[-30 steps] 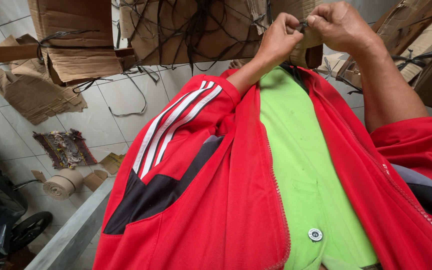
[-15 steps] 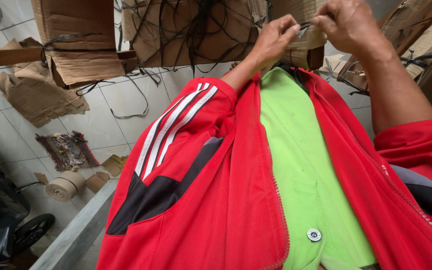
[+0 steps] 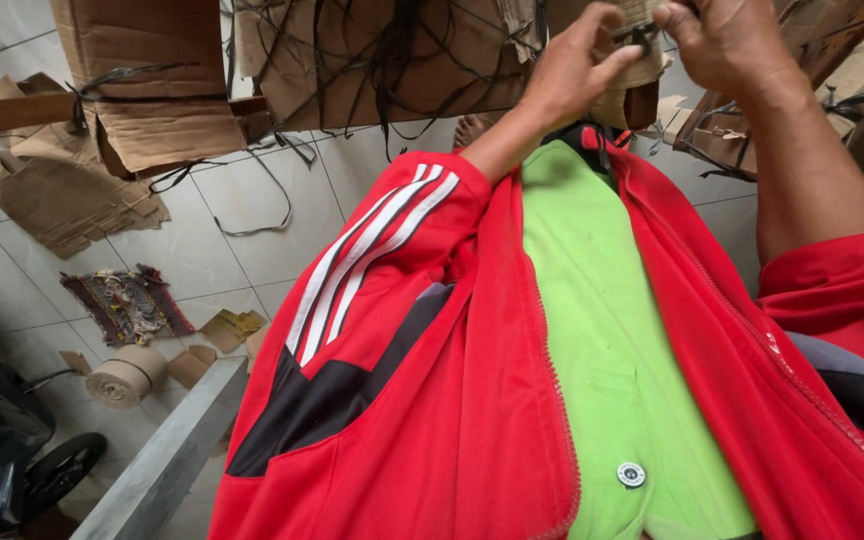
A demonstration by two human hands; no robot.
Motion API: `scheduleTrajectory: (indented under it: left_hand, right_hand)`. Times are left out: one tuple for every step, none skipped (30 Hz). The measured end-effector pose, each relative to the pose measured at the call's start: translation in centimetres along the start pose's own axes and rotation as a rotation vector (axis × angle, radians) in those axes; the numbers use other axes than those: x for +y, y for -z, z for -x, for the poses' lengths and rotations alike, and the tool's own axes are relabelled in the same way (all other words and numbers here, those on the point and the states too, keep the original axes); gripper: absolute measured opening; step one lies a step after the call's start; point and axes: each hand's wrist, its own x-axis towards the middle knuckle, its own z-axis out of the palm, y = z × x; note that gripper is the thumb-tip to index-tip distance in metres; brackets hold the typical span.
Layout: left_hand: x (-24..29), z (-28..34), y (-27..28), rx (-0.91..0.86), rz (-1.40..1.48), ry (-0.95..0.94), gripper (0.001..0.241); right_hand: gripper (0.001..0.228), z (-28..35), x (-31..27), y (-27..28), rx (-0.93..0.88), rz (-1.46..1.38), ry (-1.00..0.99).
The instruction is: The person is securing cardboard pieces together by wrapping and tying black string around them.
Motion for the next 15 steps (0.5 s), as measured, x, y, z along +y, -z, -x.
scheduleTrajectory:
  left_hand:
    - [1.1,-0.1,-0.3,0.033,-0.005,-0.025,0.046]
    - [1.4,-0.7,-0.3,0.036,0.0,-0.023,0.046]
    - [1.8,-1.2,-0.3,0.037,-0.025,-0.086,0.033]
    - [2.1,-1.8,-0.3,0.043,-0.052,-0.149,0.021]
    - [1.9,-1.9,-0.5,0.052,-0.048,-0.146,0.021]
    - [1.8,-2.5,-0.5,0.068,-0.08,-0.138,0.017]
    - [1.8,-3.0,-0.6,0.084,-0.111,-0.129,0.016]
    - [2.2,-3.0,-0.5,0.092,-0.112,-0.129,0.016]
    - [2.6,-2.9,-0.4,0.092,-0.139,-0.086,0.019]
    - [3.1,-3.1,0.0,0.089,-0.173,-0.05,0.026]
    - [3.1,-3.2,0.0,0.093,-0.182,-0.058,0.026]
    - [3.1,-3.1,-0.4,0.045,-0.246,-0.015,0.024]
    - [3.0,-3.0,-0.8,-0.002,-0.31,0.028,0.022]
    - [3.0,-3.1,-0.8,-0.011,-0.313,0.033,0.022]
    - [2.8,-3.1,-0.8,-0.036,-0.334,0.065,0.023]
  right_hand:
    - [0.013,-0.3,-0.8,0.2,-0.05,-0.117,-0.054]
    - [0.013,-0.4,-1.1,0.2,-0.056,-0.114,-0.053]
    - [0.019,-0.4,-1.4,0.1,-0.052,-0.253,-0.069]
    - [0.028,-0.7,-1.7,0.0,-0.05,-0.393,-0.08]
    - [0.028,-0.6,-1.6,-0.1,-0.058,-0.389,-0.074]
    - [0.025,-0.9,-1.5,-0.2,-0.054,-0.474,-0.11]
    - [0.022,-1.2,-1.2,-0.2,-0.051,-0.559,-0.146]
    - [0.022,-1.2,-0.4,-0.4,-0.053,-0.558,-0.139]
    - [0.021,-1.1,0.5,-0.6,-0.082,-0.596,-0.122]
    - [0.021,-1.4,1.3,-0.8,-0.099,-0.638,-0.102]
    - [0.021,-1.7,0.9,-0.6,-0.091,-0.639,-0.093]
    - [0.022,-1.5,0.6,-0.4,-0.11,-0.619,-0.177]
    - [0.023,-1.4,0.4,-0.2,-0.129,-0.598,-0.262]
    - [0.023,-1.3,1.0,-0.8,-0.128,-0.606,-0.268]
    - [0.022,-1.3,1.5,-1.5,-0.135,-0.651,-0.242]
